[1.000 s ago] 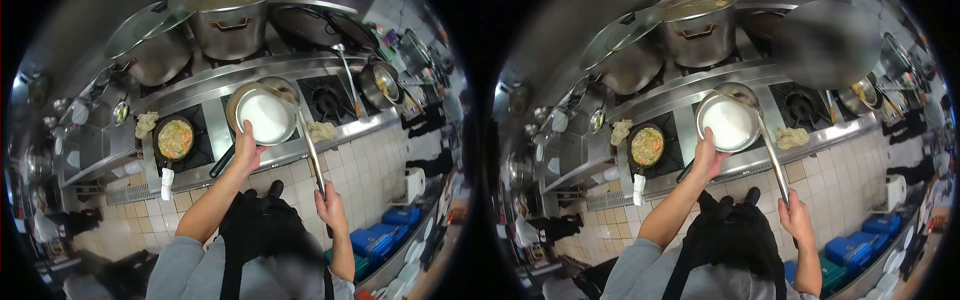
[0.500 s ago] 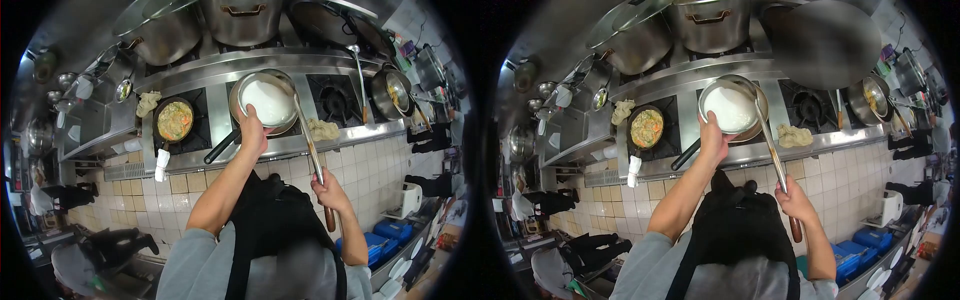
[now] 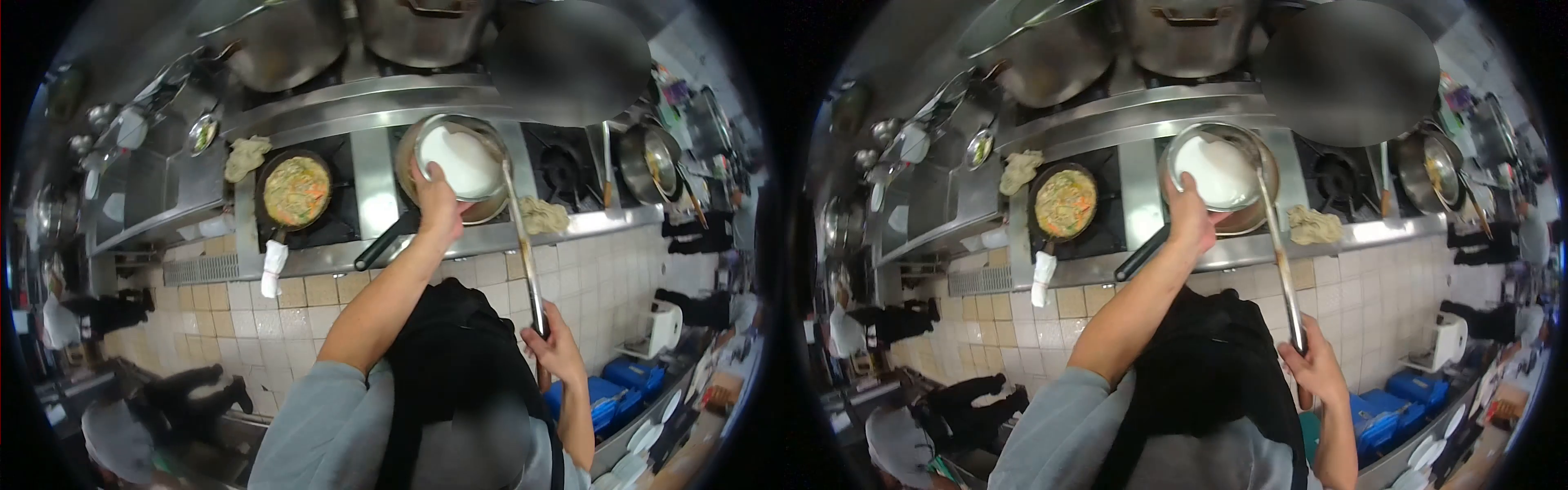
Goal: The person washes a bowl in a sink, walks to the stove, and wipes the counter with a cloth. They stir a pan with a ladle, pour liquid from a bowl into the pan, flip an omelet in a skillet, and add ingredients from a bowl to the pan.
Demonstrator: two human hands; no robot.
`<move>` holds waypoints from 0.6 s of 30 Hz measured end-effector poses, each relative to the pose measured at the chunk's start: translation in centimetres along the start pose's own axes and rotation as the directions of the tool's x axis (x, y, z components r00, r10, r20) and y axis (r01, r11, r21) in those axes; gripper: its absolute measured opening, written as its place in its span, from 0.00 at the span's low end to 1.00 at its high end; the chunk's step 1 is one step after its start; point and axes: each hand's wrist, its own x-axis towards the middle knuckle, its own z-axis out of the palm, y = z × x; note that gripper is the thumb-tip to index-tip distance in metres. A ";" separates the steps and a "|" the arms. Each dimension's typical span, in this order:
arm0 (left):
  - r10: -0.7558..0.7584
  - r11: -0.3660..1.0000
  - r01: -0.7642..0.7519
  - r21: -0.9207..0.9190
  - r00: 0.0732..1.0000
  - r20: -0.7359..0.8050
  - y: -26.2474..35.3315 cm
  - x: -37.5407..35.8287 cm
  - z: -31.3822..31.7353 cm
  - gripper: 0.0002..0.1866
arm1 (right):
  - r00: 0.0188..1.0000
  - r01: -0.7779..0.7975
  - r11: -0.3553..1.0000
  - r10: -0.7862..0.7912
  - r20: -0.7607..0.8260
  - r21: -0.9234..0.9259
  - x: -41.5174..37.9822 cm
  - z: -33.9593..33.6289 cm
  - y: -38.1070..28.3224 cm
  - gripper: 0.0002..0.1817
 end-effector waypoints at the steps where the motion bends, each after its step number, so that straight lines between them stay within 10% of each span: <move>1: 0.017 1.000 -0.017 -0.006 0.999 -0.029 0.4 0.1 0.3 0.28 | 0.997 -0.040 0.998 0.038 -0.064 -0.043 -0.5 -0.2 0.8 0.18; 12: 0.033 0.999 -0.034 0.016 0.999 0.021 2.7 1.1 0.2 0.25 | 0.961 -0.266 0.949 0.274 -0.029 0.170 -1.8 1.7 -3.7 0.09; 18: 0.024 1.000 -0.024 -0.006 0.999 0.049 3.4 1.1 0.9 0.23 | 0.973 -0.195 0.967 0.170 -0.154 -0.163 -2.5 2.6 -4.1 0.08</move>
